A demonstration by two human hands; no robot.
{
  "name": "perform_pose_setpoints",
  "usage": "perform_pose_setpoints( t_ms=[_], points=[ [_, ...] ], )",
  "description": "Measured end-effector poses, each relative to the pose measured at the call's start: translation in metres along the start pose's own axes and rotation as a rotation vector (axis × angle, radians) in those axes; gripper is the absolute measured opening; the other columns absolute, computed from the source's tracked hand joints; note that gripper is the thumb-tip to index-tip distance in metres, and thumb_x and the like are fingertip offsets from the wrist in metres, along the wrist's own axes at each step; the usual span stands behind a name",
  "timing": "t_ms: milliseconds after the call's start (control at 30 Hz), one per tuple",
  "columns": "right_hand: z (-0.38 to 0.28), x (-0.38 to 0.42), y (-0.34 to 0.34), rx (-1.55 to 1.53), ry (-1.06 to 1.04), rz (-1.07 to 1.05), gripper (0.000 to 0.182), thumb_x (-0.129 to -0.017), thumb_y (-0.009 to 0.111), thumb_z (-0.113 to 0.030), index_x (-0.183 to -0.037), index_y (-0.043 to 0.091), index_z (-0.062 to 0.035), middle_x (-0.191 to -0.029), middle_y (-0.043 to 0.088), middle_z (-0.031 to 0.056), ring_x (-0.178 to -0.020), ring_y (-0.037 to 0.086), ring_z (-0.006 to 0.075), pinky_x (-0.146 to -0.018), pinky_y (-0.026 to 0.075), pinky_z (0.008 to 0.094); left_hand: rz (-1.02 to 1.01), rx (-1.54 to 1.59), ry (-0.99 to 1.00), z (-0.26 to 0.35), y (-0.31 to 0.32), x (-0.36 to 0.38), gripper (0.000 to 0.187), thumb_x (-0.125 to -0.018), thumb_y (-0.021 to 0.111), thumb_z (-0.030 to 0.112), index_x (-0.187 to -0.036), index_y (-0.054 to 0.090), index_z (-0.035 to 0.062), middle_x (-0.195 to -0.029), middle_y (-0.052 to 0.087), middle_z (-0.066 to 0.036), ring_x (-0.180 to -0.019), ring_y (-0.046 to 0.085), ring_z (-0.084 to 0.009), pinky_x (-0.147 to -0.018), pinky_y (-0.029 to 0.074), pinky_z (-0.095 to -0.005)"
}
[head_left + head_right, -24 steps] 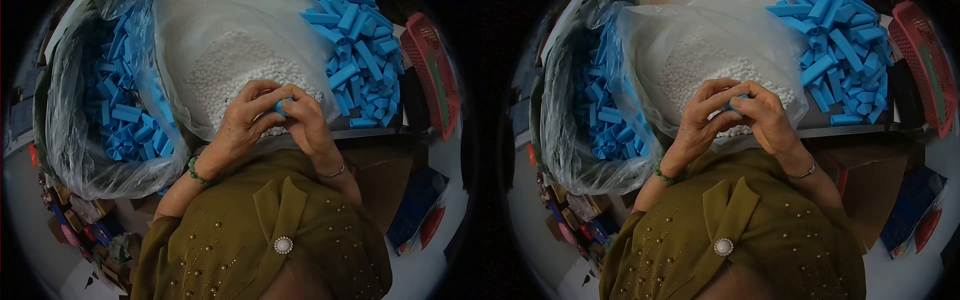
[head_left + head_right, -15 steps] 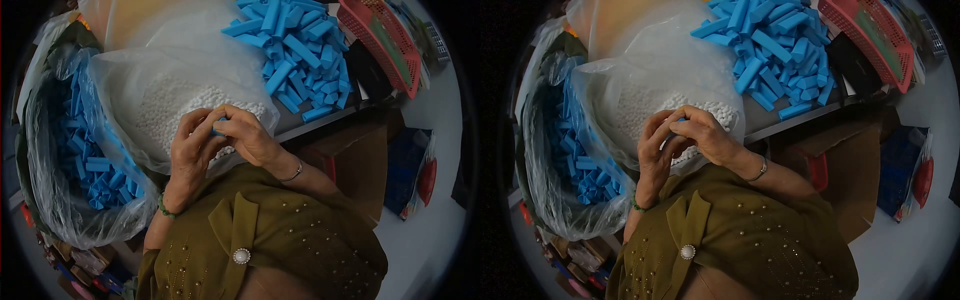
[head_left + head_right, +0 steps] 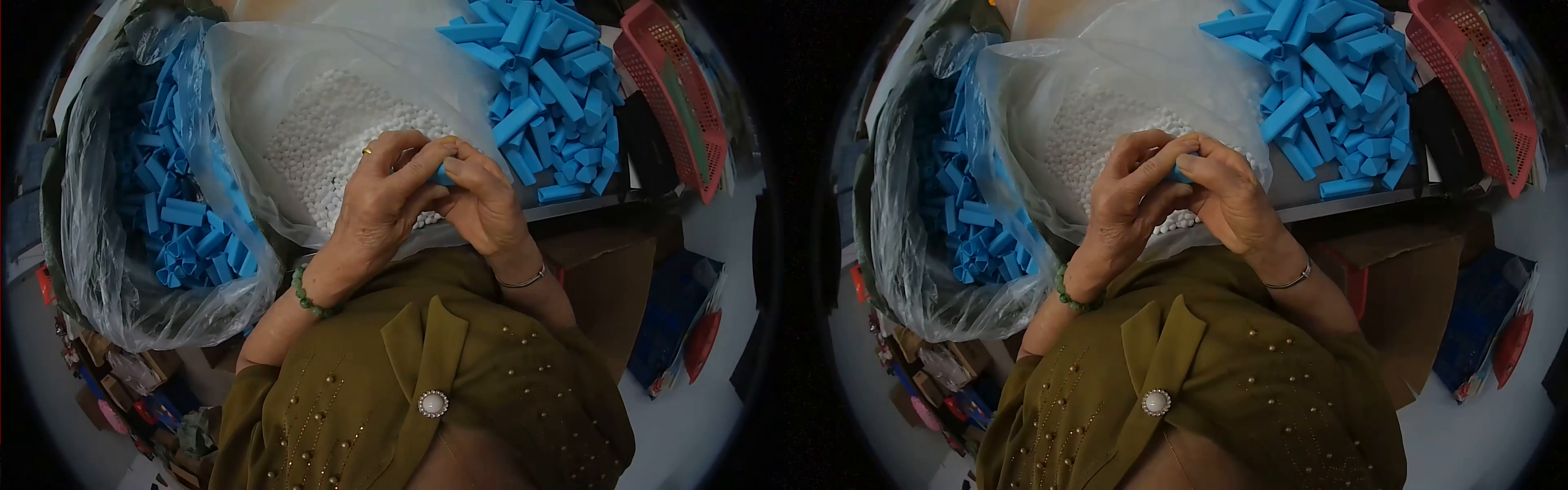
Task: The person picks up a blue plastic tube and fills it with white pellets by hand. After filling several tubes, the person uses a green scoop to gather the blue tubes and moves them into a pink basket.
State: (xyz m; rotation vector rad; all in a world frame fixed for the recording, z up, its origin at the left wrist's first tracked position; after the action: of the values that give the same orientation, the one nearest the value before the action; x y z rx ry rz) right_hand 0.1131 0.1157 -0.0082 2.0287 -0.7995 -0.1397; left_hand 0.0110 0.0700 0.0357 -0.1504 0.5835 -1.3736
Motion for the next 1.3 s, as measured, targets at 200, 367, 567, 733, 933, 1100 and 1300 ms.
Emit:
perform_pose_setpoints(
  t_ms=[200,367,567,733,933,1100,1300],
  points=[
    [-0.015,0.013,0.01,0.202,-0.073,-0.054,0.031,-0.098,0.048,-0.02,-0.12,0.05,0.0013,-0.115,0.057,0.0149,-0.091,0.062,0.017,-0.079,0.052,0.0321,-0.079,0.15,-0.008,0.007,-0.01,-0.001,0.062,-0.075,0.074,0.006,-0.133,0.053,0.0077,-0.122,0.052,-0.016,-0.104,0.058,-0.0281,-0.089,0.048,-0.0377],
    [-0.118,0.067,0.001,0.536,-0.721,-0.004,0.03,-0.1,0.044,-0.02,-0.117,0.052,0.0038,-0.122,0.055,0.0259,-0.078,0.06,0.0178,-0.071,0.05,0.0294,0.07,0.341,-0.093,-0.013,-0.043,0.008,0.062,-0.084,0.07,0.022,-0.139,0.047,0.0042,-0.133,0.049,-0.016,-0.115,0.055,-0.026,-0.098,0.043,-0.0402],
    [-0.199,0.081,-0.128,0.902,-0.932,0.756,0.021,-0.095,0.056,-0.017,-0.107,0.065,-0.002,-0.105,0.067,0.0074,-0.067,0.054,0.0056,-0.061,0.043,0.0191,0.022,0.141,-0.102,-0.023,-0.047,0.02,0.045,-0.083,0.07,0.013,-0.125,0.06,0.0024,-0.123,0.057,-0.014,-0.105,0.06,-0.0263,-0.088,0.049,-0.0367],
    [-0.197,0.073,-0.152,1.132,-0.744,0.943,0.016,-0.091,0.064,-0.015,-0.103,0.071,-0.0077,-0.098,0.068,-0.0008,-0.071,0.053,0.0034,-0.06,0.039,0.0178,-0.027,0.032,-0.073,-0.013,-0.051,0.027,0.045,-0.081,0.071,0.008,-0.124,0.059,0.0021,-0.118,0.058,-0.015,-0.101,0.061,-0.0264,-0.085,0.049,-0.0362],
    [-0.193,0.073,-0.144,1.335,-0.792,0.957,0.019,-0.095,0.06,-0.013,-0.107,0.07,-0.0027,-0.107,0.069,0.0015,-0.066,0.045,0.0027,-0.058,0.035,0.0189,0.207,-0.141,-0.035,-0.004,-0.117,0.047,0.038,-0.081,0.069,0.001,-0.118,0.063,0.0033,-0.11,0.062,-0.013,-0.091,0.063,-0.0226,-0.077,0.051,-0.0326],
    [-0.163,0.065,-0.084,1.248,-0.843,0.684,0.02,-0.097,0.053,-0.007,-0.108,0.067,0.0004,-0.111,0.068,0.0065,-0.063,0.04,0.0035,-0.057,0.034,0.019,0.693,-0.572,-0.228,-0.047,-0.217,0.076,0.03,-0.08,0.065,-0.004,-0.11,0.067,0.0042,-0.098,0.063,-0.011,-0.079,0.063,-0.0213,-0.07,0.052,-0.0295],
    [-0.105,0.047,-0.024,1.182,-0.763,0.38,0.019,-0.094,0.051,0.0,-0.105,0.066,0.0012,-0.111,0.066,0.0111,-0.062,0.043,0.0035,-0.054,0.035,0.0176,0.544,-1.448,-0.509,-0.127,-0.266,0.093,0.037,-0.07,0.068,-0.001,-0.105,0.068,0.008,-0.111,0.058,-0.014,-0.099,0.057,-0.0346,-0.08,0.052,-0.0425]
  ],
)
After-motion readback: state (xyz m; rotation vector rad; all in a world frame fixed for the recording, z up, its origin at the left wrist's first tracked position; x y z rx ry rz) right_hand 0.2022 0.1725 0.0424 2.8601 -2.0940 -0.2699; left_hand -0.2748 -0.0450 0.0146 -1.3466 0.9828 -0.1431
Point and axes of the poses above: each hand's wrist, its own x-axis away from the middle knuckle, its own y-axis out of the palm, z = x × y, the point moved 6 cm from there along -x, towards the middle knuckle
